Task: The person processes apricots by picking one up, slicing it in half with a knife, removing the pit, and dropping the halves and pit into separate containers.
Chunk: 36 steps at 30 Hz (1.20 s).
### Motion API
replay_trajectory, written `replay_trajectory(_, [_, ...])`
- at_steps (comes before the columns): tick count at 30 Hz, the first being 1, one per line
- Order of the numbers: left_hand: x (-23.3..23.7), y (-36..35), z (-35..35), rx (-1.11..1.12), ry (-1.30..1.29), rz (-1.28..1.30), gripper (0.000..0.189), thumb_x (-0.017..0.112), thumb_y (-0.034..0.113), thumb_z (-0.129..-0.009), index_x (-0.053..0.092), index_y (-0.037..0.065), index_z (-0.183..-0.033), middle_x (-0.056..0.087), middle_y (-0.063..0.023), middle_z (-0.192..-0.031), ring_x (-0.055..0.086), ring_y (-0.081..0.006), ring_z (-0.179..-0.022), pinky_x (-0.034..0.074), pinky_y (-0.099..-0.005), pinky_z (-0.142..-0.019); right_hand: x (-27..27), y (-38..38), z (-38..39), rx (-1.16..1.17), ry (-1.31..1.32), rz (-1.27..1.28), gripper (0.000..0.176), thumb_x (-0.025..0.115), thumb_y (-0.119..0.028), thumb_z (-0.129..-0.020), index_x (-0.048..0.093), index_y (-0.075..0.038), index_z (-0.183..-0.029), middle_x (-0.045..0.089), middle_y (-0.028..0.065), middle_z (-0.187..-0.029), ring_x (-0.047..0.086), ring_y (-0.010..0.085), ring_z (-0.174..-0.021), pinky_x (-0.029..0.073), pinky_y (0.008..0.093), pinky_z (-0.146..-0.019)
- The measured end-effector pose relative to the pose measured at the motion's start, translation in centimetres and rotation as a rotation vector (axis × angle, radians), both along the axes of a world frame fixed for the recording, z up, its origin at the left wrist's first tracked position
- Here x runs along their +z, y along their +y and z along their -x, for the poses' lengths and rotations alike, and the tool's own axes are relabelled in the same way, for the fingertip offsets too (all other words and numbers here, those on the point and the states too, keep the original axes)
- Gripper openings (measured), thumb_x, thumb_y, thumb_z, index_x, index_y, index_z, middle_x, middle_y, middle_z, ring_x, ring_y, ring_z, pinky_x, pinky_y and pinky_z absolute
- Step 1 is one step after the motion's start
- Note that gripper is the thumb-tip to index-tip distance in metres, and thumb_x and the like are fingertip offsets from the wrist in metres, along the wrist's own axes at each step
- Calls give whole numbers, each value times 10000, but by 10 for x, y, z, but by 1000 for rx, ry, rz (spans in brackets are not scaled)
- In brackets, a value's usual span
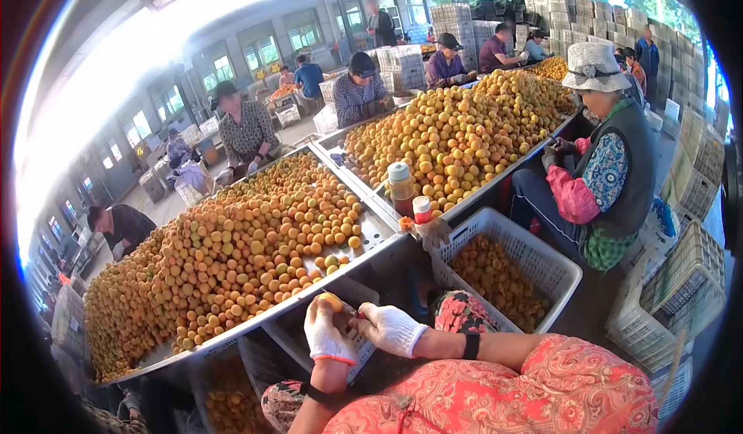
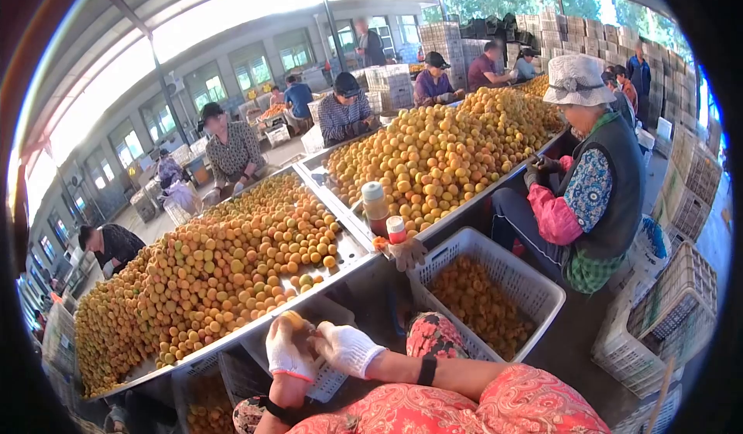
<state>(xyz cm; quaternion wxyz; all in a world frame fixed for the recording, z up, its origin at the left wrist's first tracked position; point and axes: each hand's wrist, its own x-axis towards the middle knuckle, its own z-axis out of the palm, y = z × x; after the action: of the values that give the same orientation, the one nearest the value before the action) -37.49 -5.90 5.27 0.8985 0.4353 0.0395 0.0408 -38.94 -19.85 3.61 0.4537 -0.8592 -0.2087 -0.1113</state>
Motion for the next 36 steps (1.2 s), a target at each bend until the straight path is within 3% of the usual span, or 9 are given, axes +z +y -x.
replay_trajectory(10, [-5, -27, 17, -104, -383, -722, 358, 510, 182, -1023, 501, 23, -1343, 613, -56, -1145, 585, -109, -939, 484, -255, -815, 34, -18, -4, -114, 142, -459, 223, 613, -234, -972, 552, -25, -927, 540, 69, -727, 490, 95, -694, 460, 309, -627])
replay_trajectory(13, [-5, -25, 23, -248, -109, -425, 190, 504, 262, -1030, 583, 89, -1042, 548, 34, -740, 453, -46, -558, 358, -211, -489, 35, -15, -2, -198, 180, -487, 213, 606, -231, -971, 559, -33, -908, 502, 74, -709, 436, 104, -672, 441, 317, -618])
replay_trajectory(16, [-17, -30, 21, -176, -130, -413, 190, 508, 274, -1032, 581, 104, -987, 531, 43, -722, 433, -40, -543, 341, -210, -478, 29, -10, -4, -208, 56, -456, 227, 604, -254, -970, 561, -36, -922, 515, 86, -722, 470, 95, -699, 454, 318, -647])
replay_trajectory(18, [-19, -32, 19, -136, -95, -417, 185, 518, 261, -1028, 588, 90, -1027, 539, 27, -748, 447, -35, -587, 351, -203, -507, 34, -7, -1, -246, 94, -520, 241, 610, -266, -965, 563, -34, -920, 541, 90, -736, 495, 97, -720, 463, 311, -666])
replay_trajectory(20, [-20, -33, 20, -51, -261, -713, 244, 498, 242, -1040, 565, 45, -1169, 604, -21, -1047, 566, -102, -936, 473, -265, -838, 26, -8, -7, -247, 126, -546, 237, 617, -265, -959, 575, -35, -922, 581, 120, -757, 545, 153, -713, 474, 325, -674])
replay_trajectory(24, [7, -44, 30, -89, -167, -451, 299, 495, 202, -1035, 527, 14, -1266, 613, -73, -1163, 591, -140, -1053, 481, -274, -903, 28, -14, -4, -261, -5, -458, 232, 624, -249, -952, 567, -33, -886, 555, 108, -734, 512, 130, -688, 471, 319, -644])
replay_trajectory(26, [-5, -40, 24, -117, -138, -443, 284, 514, 255, -1032, 560, 35, -1204, 632, -63, -1087, 615, -141, -980, 505, -279, -848, 33, -17, -2, -276, 48, -441, 229, 625, -237, -950, 558, -33, -870, 551, 106, -724, 506, 136, -668, 471, 324, -632])
replay_trajectory(29, [-10, -40, 22, -178, 79, -265, 280, 496, 360, -1028, 608, 109, -1079, 547, 2, -645, 447, -98, -409, 305, -257, -343, 34, -18, -3, -279, -41, -465, 231, 640, -228, -940, 544, -36, -855, 531, 92, -700, 486, 132, -649, 458, 321, -608])
replay_trajectory(36, [-20, -46, 17, -140, -123, -346, 277, 493, 339, -1034, 603, 85, -1051, 577, 26, -769, 460, -50, -588, 368, -225, -506, 30, -17, -8, -242, 46, -490, 259, 628, -291, -932, 599, -38, -887, 620, 169, -743, 632, 332, -698, 481, 386, -629])
